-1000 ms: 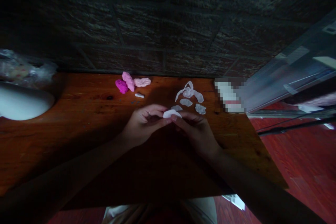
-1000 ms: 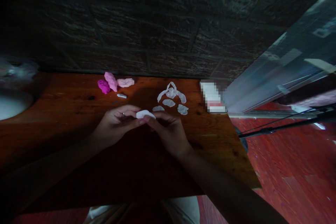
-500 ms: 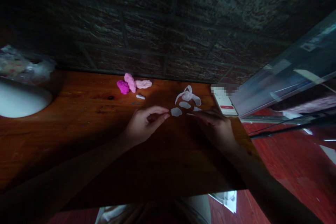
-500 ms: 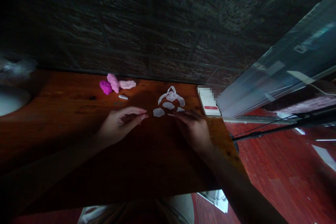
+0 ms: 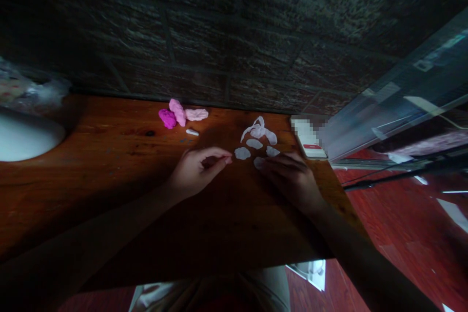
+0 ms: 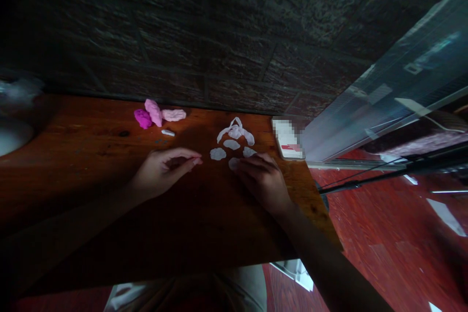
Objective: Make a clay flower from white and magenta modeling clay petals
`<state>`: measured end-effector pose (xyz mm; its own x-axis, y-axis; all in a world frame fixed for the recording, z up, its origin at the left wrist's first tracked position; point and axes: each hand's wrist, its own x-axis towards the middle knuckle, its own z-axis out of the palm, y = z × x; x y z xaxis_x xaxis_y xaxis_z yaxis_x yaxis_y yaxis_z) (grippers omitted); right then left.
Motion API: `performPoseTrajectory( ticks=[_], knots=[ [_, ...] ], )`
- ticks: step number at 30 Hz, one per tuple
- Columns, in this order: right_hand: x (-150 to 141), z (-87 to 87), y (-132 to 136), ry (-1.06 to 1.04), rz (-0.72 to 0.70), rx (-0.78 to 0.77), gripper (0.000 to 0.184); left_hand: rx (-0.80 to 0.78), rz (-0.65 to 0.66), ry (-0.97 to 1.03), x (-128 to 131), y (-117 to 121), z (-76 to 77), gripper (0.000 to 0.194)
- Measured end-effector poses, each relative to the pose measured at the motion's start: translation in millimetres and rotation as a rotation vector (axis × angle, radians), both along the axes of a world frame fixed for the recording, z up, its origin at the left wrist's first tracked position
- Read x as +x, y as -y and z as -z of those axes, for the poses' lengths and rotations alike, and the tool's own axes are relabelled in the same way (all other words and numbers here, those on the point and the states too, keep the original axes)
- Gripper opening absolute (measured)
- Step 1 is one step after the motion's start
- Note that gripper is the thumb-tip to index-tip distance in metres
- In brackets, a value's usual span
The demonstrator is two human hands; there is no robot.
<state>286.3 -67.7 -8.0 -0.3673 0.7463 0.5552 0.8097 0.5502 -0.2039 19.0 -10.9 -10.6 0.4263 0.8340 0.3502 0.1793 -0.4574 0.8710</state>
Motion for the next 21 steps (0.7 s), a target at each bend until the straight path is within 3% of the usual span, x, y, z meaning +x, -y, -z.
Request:
performPoseTrajectory(
  ticks=[13,21],
  knots=[
    [-7.7,2.6,-2.9,0.039,0.040,-0.041,0.020,0.065,-0.008,-0.103,-0.7,1.1,-1.9,0.015],
    [-14.8,1.8,5.0,0.087,-0.004,-0.024,0.025,0.434,-0.238,-0.648,-31.8,-27.7,-12.6,0.037]
  ],
)
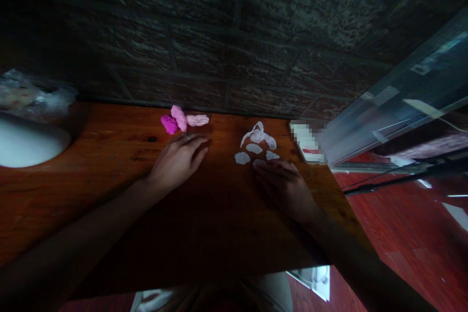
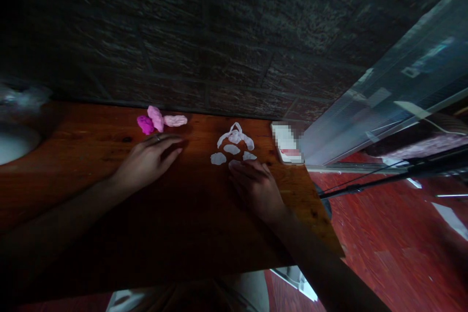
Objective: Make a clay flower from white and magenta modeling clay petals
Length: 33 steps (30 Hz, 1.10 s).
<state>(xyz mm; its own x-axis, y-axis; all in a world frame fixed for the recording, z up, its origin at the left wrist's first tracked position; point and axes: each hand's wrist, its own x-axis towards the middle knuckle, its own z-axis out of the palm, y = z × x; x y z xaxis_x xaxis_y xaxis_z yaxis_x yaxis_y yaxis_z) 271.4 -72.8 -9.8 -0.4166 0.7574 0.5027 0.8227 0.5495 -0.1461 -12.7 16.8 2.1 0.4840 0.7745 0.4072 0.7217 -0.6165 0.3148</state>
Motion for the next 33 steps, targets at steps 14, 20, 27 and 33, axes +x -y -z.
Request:
performPoseTrajectory(
  ticks=[14,20,27,33],
  knots=[
    [-4.5,-3.3,3.9,0.002,0.010,-0.035,0.032,-0.029,-0.015,0.020,-10.1,-21.5,8.3,0.034],
    [-4.8,-3.3,2.9,0.003,0.009,-0.034,0.033,-0.060,0.003,0.021,-9.1,-20.2,7.3,0.033],
    [-4.3,-1.9,1.7,0.012,-0.006,-0.023,0.030,-0.042,0.027,0.053,-10.8,-20.4,6.5,0.028],
    [-5.7,-3.4,2.8,-0.030,-0.003,0.014,0.030,-0.179,0.048,0.395,-3.2,-14.5,5.4,0.022]
  ],
)
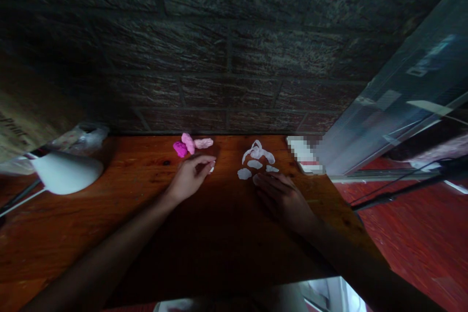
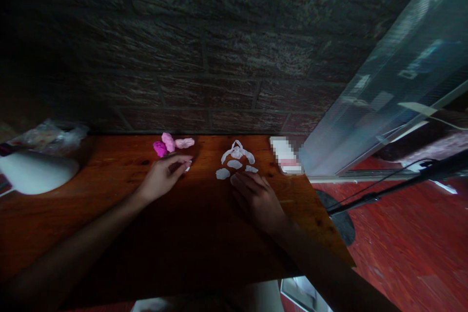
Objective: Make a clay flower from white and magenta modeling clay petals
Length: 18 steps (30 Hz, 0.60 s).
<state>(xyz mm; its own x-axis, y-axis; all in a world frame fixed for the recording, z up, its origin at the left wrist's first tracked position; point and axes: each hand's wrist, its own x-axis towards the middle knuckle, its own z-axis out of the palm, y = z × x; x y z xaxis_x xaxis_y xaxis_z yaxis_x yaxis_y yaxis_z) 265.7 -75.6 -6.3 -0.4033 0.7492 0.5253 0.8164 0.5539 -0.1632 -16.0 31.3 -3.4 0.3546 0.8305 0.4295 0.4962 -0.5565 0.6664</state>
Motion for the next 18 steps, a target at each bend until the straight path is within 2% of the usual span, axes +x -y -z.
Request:
performPoseTrajectory(
  ticks=[4,8,13,18],
  knots=[
    [-0.2,-0.5,-0.1,0.001,0.001,-0.007,0.029,-0.262,0.102,0.266,5.8,2.7,2.6,0.022],
    [0.6,0.6,0.4,0.017,0.041,-0.008,0.027,-0.405,0.134,0.368,8.1,3.6,3.1,0.029],
    [0.9,0.3,1.1,0.028,0.036,0.006,0.027,-0.449,0.106,0.377,7.0,2.5,4.2,0.033],
    [-0.1,-1.1,1.5,0.029,-0.005,0.005,0.029,-0.410,0.130,0.369,8.0,3.9,3.0,0.021]
  ],
)
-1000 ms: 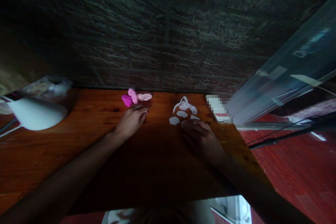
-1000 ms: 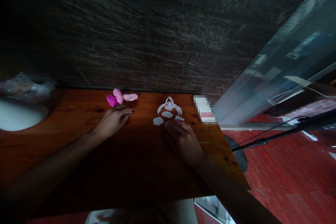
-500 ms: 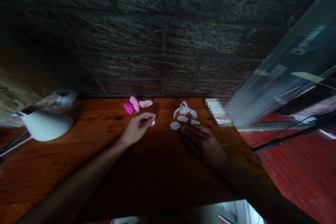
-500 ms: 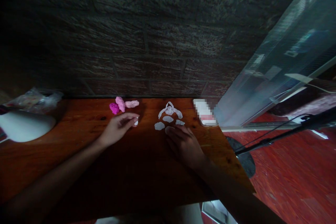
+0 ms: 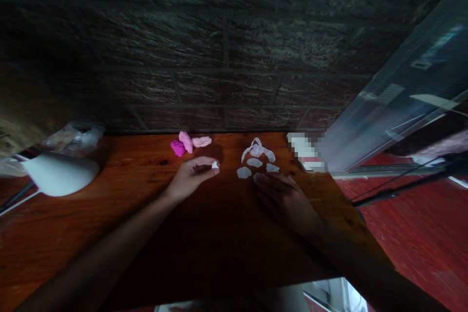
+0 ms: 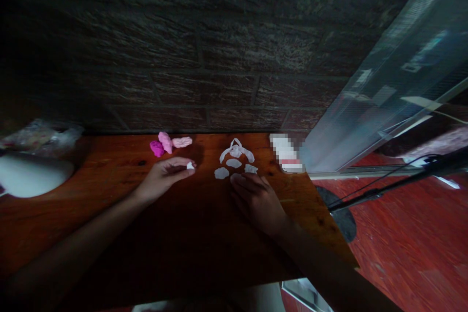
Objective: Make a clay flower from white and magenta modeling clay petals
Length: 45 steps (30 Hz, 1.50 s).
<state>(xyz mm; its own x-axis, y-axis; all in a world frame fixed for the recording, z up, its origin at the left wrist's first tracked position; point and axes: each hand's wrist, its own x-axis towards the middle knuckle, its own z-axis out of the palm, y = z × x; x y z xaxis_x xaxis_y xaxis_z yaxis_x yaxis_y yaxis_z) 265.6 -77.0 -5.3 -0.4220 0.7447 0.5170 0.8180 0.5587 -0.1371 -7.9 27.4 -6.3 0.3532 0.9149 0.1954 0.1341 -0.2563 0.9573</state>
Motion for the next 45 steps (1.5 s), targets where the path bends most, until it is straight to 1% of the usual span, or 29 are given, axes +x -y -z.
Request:
performPoseTrajectory(
  ticks=[3,7,10,12,13,14,15,17,18,19,20,22,25,27,30,31,33,34,35,37,39,42,45],
  knots=[
    [-0.7,-0.5,-0.4,-0.012,-0.002,-0.006,0.028,0.011,0.014,-0.011,1.9,2.4,-3.0,0.016],
    [4.6,-3.6,-3.3,-0.102,0.032,-0.011,0.026,-0.001,-0.008,0.008,3.9,5.5,-7.7,0.017],
    [7.9,-10.3,-7.9,-0.220,0.108,0.019,0.023,0.000,0.007,0.019,5.2,8.9,-14.0,0.016],
    [1.7,-17.3,-12.3,-0.362,0.143,-0.030,0.021,0.009,0.033,0.032,7.3,12.6,-20.3,0.017],
    [-5.1,-21.4,-15.0,-0.463,0.149,-0.112,0.021,0.023,0.037,0.039,8.9,15.0,-23.9,0.016],
    [-14.4,-25.7,-18.0,-0.603,0.140,-0.241,0.024,0.047,0.027,0.043,10.9,17.6,-27.8,0.015],
    [-25.7,-30.0,-21.3,-0.772,0.104,-0.405,0.027,0.080,0.008,0.038,13.3,20.6,-31.6,0.014],
    [-51.0,-37.1,-28.8,-1.089,-0.036,-0.787,0.035,0.178,-0.025,0.002,18.0,26.7,-38.5,0.010],
    [-63.0,-39.5,-32.5,-1.201,-0.112,-0.926,0.038,0.236,-0.030,-0.024,20.0,29.6,-41.0,0.008],
    [-73.7,-40.8,-35.7,-1.286,-0.172,-1.003,0.039,0.296,-0.025,-0.048,21.4,32.2,-42.6,0.006],
    [-82.3,-41.0,-38.1,-1.362,-0.212,-1.034,0.040,0.359,-0.023,-0.063,22.1,34.4,-42.9,0.006],
    [-92.7,-38.1,-39.6,-1.469,-0.248,-1.025,0.039,0.470,-0.046,-0.079,21.5,37.3,-40.1,0.007],
    [-94.8,-29.0,-33.7,-1.505,-0.236,-1.044,0.039,0.584,-0.067,-0.098,18.2,39.9,-30.4,0.009],
    [-91.8,-23.2,-28.1,-1.502,-0.228,-1.077,0.036,0.595,-0.055,-0.135,16.8,41.8,-24.2,0.011],
    [-86.5,-18.1,-24.2,-1.478,-0.244,-1.105,0.035,0.510,-0.006,-0.196,16.4,44.6,-19.1,0.013],
    [-84.9,-17.2,-24.4,-1.476,-0.250,-1.115,0.036,0.458,0.029,-0.215,16.1,45.0,-18.5,0.019],
    [-82.6,-15.8,-25.9,-1.491,-0.256,-1.131,0.039,0.343,0.107,-0.235,14.5,45.0,-17.9,0.037],
    [-81.9,-15.3,-26.8,-1.498,-0.259,-1.137,0.040,0.288,0.132,-0.235,13.4,44.8,-17.8,0.042],
    [-81.7,-14.7,-27.6,-1.498,-0.264,-1.145,0.040,0.239,0.147,-0.230,12.0,44.5,-17.8,0.042],
    [-82.3,-13.4,-28.1,-1.475,-0.277,-1.155,0.041,0.154,0.158,-0.206,9.7,44.2,-18.1,0.034],
    [-83.8,-12.0,-27.7,-1.449,-0.278,-1.187,0.045,0.072,0.182,-0.171,8.5,44.7,-18.8,0.031],
    [-86.0,-10.5,-26.9,-1.421,-0.267,-1.271,0.050,-0.057,0.222,-0.113,9.4,45.5,-20.2,0.032],
    [-86.4,-11.0,-26.5,-1.448,-0.270,-1.325,0.051,-0.136,0.216,-0.114,10.8,44.4,-21.4,0.032]
  ],
)
